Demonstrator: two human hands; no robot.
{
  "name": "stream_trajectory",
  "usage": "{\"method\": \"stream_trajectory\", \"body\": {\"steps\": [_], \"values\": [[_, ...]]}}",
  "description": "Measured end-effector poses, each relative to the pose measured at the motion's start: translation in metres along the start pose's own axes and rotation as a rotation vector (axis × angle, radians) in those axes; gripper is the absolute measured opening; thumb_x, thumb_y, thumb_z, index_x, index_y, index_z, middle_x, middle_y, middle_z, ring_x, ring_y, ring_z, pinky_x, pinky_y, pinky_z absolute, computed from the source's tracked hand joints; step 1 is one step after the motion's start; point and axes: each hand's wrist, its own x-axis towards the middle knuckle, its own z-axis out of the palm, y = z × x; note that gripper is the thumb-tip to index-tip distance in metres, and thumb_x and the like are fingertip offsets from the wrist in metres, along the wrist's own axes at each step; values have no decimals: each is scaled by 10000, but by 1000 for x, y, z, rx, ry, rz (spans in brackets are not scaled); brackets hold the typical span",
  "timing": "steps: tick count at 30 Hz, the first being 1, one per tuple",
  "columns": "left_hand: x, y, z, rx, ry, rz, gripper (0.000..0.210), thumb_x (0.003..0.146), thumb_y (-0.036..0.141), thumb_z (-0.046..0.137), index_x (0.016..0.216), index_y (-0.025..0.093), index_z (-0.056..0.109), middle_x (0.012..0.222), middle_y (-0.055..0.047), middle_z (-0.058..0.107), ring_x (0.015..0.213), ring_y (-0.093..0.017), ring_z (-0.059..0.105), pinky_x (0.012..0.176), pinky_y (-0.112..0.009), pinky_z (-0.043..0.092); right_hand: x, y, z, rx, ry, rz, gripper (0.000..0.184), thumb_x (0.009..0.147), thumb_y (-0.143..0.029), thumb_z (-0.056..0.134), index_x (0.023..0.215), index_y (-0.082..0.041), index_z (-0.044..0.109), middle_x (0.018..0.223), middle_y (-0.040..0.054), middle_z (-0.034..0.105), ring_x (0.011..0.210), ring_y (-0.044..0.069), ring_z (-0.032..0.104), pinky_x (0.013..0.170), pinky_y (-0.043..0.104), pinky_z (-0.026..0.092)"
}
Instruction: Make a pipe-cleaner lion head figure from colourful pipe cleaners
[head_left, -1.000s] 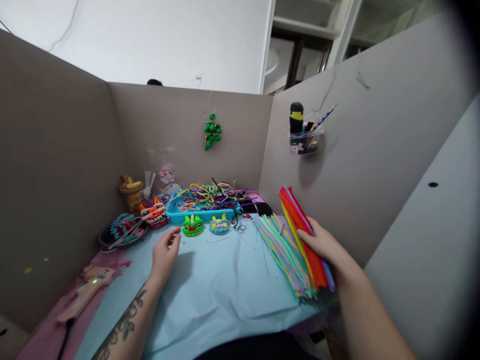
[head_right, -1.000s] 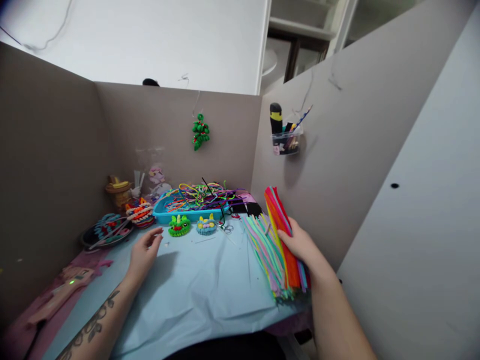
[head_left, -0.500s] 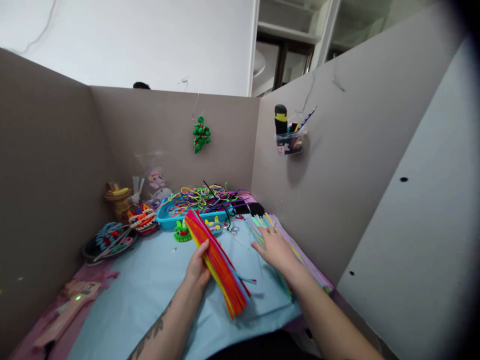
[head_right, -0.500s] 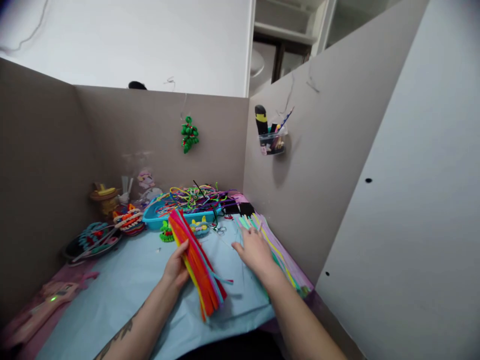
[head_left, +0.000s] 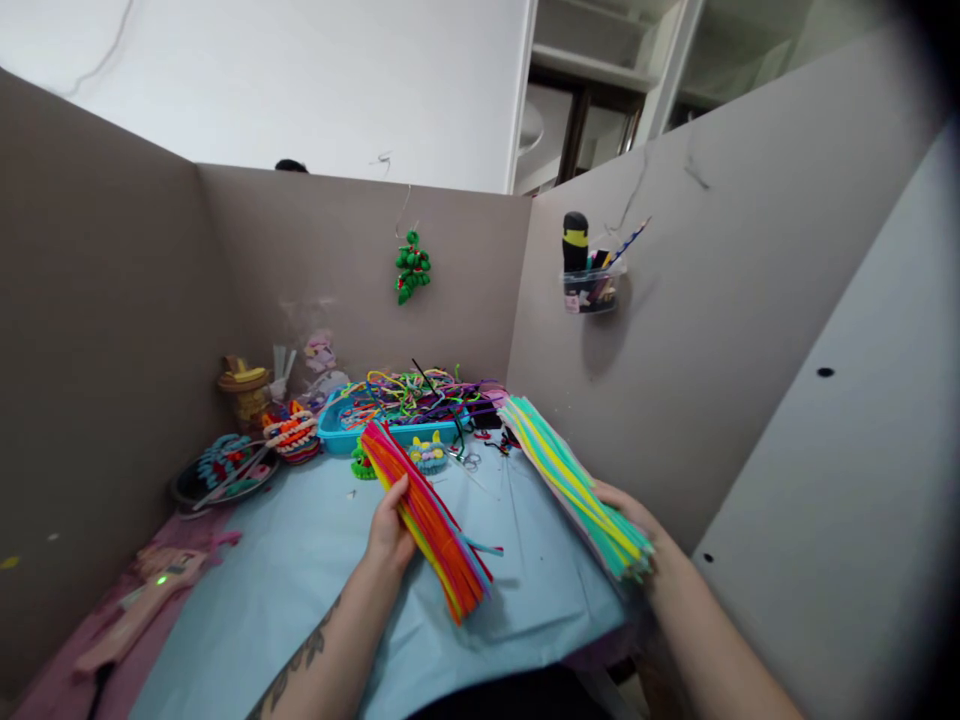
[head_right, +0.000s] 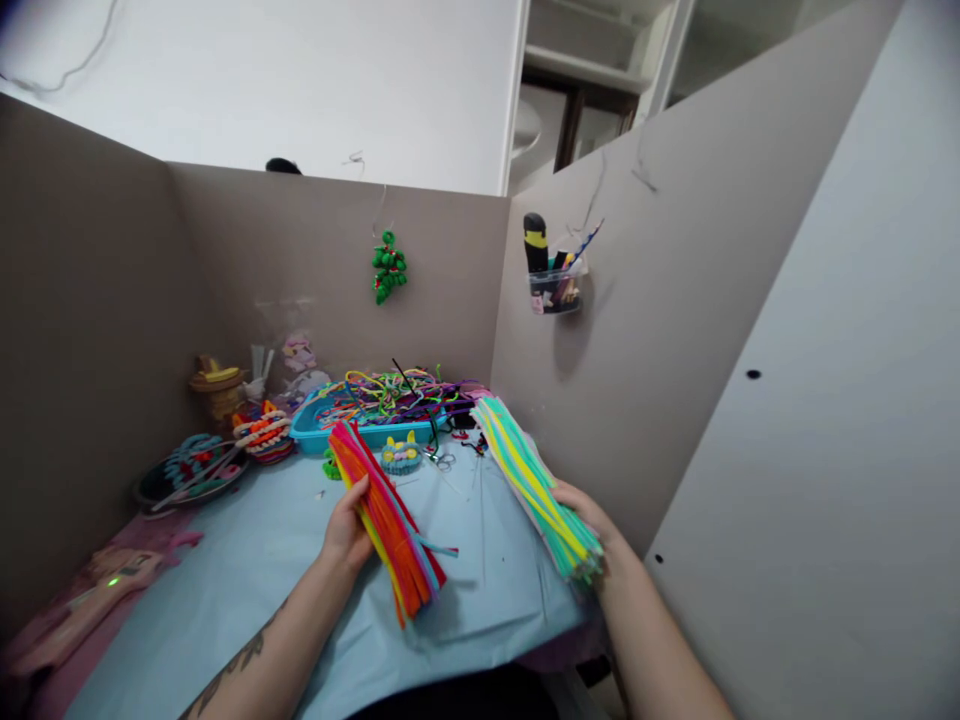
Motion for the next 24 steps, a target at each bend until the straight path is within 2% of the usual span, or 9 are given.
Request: {"method": "stream_trajectory", "body": {"steps": [3,7,10,12,15,17,19,21,24], "values": [[-1,-2,-1,5,-64,-73,200,834,239,517,822,90,649,638,-90,704,525,-202,660,553,-345,568,-5,7,11,106,-13,66,198,728,-308,520,784,-158,636,655,82,688,635,231,672,605,338,535],[-1,-10,-7,-69,-310,-120,268,847,278,504,1022,128,642,971,-123,720,826,-259,696,757,-427,568,-16,19,75,126,-195,77,227,679,-300,609,845,-147,632,669,51,694,597,186,654,611,306,524],[2,-15,-19,-111,-459,-164,269,846,308,499,1008,156,652,927,-97,734,878,-270,689,838,-440,542,-22,20,123,-121,-406,-17,307,751,-368,572,940,-138,647,767,63,700,741,219,658,707,359,518],[7,-15,-27,-119,-488,-186,255,847,303,495,974,158,663,841,-83,746,810,-257,703,824,-403,553,-22,14,133,-468,-298,-133,367,845,-407,440,1001,-147,647,878,97,695,862,248,636,773,391,496],[15,-11,-33,-137,-435,-155,269,850,312,499,1027,176,649,826,-69,748,767,-246,708,809,-385,560,-16,5,108,-1087,209,-323,377,841,-370,474,1128,-160,598,1164,169,590,1132,309,501,941,433,389],[18,-8,-32,-155,-372,-114,305,851,328,505,1101,195,619,835,-61,748,764,-242,708,824,-392,554,-11,5,75,-1397,450,-187,517,762,-372,595,1222,-150,523,1236,219,510,1146,383,473,900,503,383],[18,-6,-27,-169,-302,-78,348,851,348,515,1158,202,590,826,-59,746,764,-245,708,838,-404,547,-7,11,44,-1508,486,-15,626,726,-365,636,1277,-124,462,1196,239,510,1097,407,508,827,500,414],[15,-5,-22,-168,-225,-58,379,847,360,528,1189,202,573,789,-59,744,744,-249,707,827,-412,549,-3,20,21,-1481,403,73,652,747,-320,607,1324,-100,397,1152,247,531,1018,362,573,802,449,426],[7,-4,-15,-140,-125,-40,377,844,332,537,1191,186,572,723,-63,735,661,-250,702,749,-407,571,2,23,5,-1335,421,-8,530,785,-187,502,1290,-61,399,1065,228,582,973,298,602,803,384,426]]}}
